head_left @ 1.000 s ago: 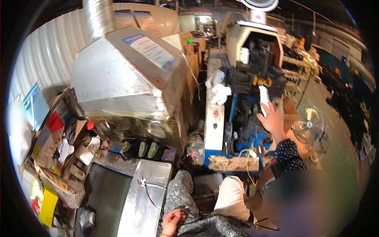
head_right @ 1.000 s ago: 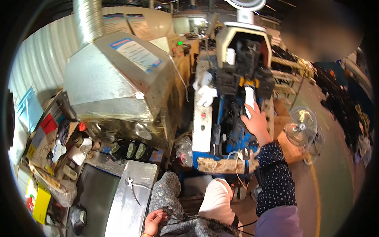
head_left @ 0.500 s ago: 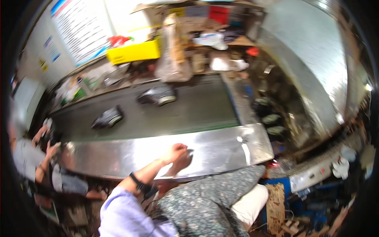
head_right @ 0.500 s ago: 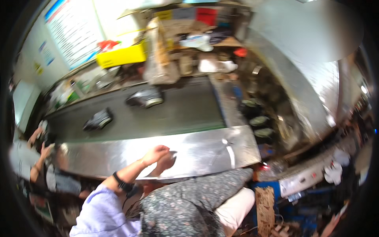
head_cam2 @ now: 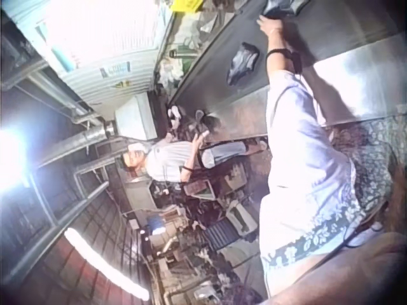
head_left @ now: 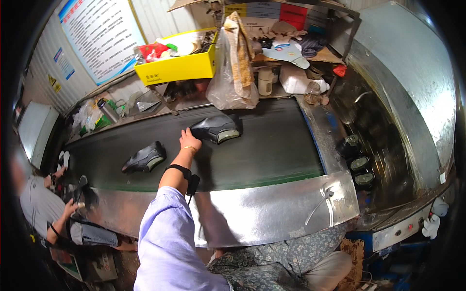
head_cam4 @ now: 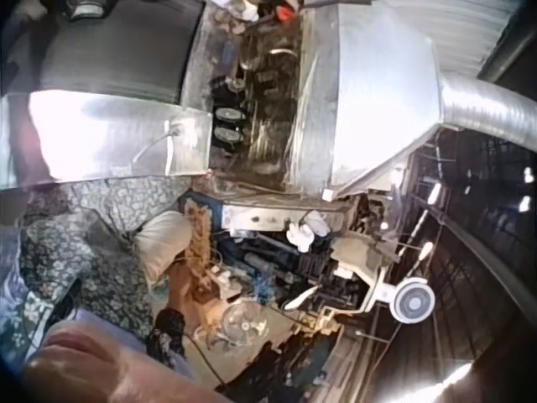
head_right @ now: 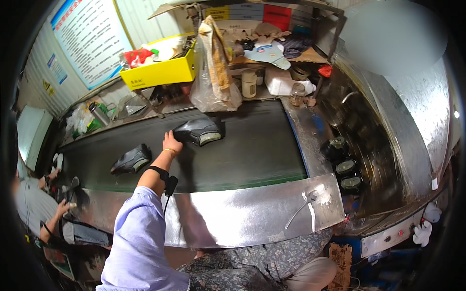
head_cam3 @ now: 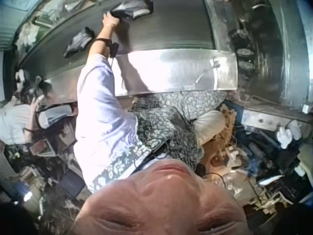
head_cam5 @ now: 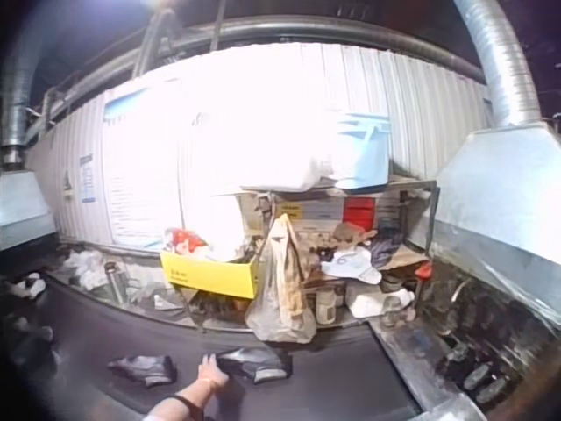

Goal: Assembling and inspecting shoes on a conveyor belt in a factory.

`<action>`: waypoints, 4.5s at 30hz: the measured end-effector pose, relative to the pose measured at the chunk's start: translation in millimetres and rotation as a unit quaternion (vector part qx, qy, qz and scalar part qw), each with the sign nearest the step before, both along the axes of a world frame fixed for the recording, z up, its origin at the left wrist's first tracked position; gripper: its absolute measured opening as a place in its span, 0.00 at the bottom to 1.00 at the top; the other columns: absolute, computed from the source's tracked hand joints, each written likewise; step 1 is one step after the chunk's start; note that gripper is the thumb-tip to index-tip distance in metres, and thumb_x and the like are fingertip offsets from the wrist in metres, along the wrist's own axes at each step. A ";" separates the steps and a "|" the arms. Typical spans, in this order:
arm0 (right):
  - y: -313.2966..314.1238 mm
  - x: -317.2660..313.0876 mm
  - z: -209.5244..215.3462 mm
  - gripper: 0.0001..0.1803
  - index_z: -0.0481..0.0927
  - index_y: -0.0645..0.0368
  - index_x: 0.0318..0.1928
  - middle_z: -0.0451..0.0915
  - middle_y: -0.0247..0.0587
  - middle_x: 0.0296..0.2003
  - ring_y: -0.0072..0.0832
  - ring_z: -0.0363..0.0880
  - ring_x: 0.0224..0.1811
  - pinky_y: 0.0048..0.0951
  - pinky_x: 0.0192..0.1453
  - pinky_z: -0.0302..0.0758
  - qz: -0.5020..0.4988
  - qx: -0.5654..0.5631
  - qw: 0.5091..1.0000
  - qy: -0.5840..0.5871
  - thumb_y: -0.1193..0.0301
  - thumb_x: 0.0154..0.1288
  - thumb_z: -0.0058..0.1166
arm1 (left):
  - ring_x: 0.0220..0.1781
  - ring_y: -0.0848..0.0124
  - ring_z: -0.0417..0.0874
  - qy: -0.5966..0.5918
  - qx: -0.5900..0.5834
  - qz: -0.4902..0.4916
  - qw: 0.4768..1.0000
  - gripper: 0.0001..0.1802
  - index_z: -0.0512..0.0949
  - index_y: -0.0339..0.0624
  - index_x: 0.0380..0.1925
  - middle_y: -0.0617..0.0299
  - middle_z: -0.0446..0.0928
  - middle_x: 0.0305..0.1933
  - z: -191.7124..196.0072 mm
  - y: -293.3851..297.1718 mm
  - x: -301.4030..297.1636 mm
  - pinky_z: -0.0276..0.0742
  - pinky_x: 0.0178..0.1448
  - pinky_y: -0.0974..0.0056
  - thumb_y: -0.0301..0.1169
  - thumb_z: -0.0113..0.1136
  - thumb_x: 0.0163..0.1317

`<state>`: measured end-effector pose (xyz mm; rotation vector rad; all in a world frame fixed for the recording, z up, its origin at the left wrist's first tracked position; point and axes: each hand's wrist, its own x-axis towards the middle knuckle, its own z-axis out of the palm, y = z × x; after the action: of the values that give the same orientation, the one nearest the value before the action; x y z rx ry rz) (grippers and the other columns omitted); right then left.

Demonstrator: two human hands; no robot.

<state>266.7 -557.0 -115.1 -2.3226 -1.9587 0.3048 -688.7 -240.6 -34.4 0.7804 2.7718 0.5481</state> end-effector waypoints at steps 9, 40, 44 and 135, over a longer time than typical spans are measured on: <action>87.9 -118.3 52.6 0.25 0.75 0.62 0.59 0.78 0.53 0.54 0.46 0.75 0.58 0.42 0.63 0.70 -0.111 -0.072 0.990 0.041 0.62 0.66 0.54 | 0.56 0.52 0.81 -0.082 -0.145 -0.198 0.966 0.45 0.73 0.36 0.56 0.44 0.80 0.52 44.6 12.8 13.0 0.76 0.60 0.56 0.54 0.74 0.42; 95.4 -295.0 134.3 0.19 0.79 0.59 0.52 0.83 0.55 0.36 0.51 0.84 0.42 0.41 0.43 0.79 -0.062 0.189 0.888 0.414 0.62 0.65 0.59 | 0.63 0.68 0.71 -0.595 0.122 -0.553 0.570 0.37 0.62 0.40 0.68 0.58 0.70 0.62 31.7 -132.7 497.0 0.65 0.68 0.63 0.41 0.64 0.64; 94.5 -275.1 136.9 0.20 0.78 0.59 0.55 0.83 0.57 0.39 0.49 0.84 0.44 0.37 0.45 0.79 -0.057 0.106 0.885 0.451 0.61 0.67 0.58 | 0.58 0.64 0.76 -0.795 0.054 -0.343 0.497 0.30 0.70 0.42 0.60 0.58 0.76 0.56 37.6 -117.7 503.8 0.71 0.63 0.62 0.52 0.55 0.68; 119.9 10.0 303.1 0.11 0.84 0.59 0.41 0.82 0.48 0.39 0.47 0.80 0.43 0.43 0.49 0.77 -0.036 0.331 0.940 -0.069 0.67 0.62 0.57 | 0.52 0.49 0.78 -0.018 0.186 -0.692 0.697 0.37 0.62 0.39 0.69 0.39 0.73 0.56 62.1 -210.8 375.2 0.77 0.55 0.54 0.30 0.65 0.61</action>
<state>276.7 -437.0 188.0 -1.9856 -1.6622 -0.4686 -313.5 -451.4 27.7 2.4214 1.2389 0.6712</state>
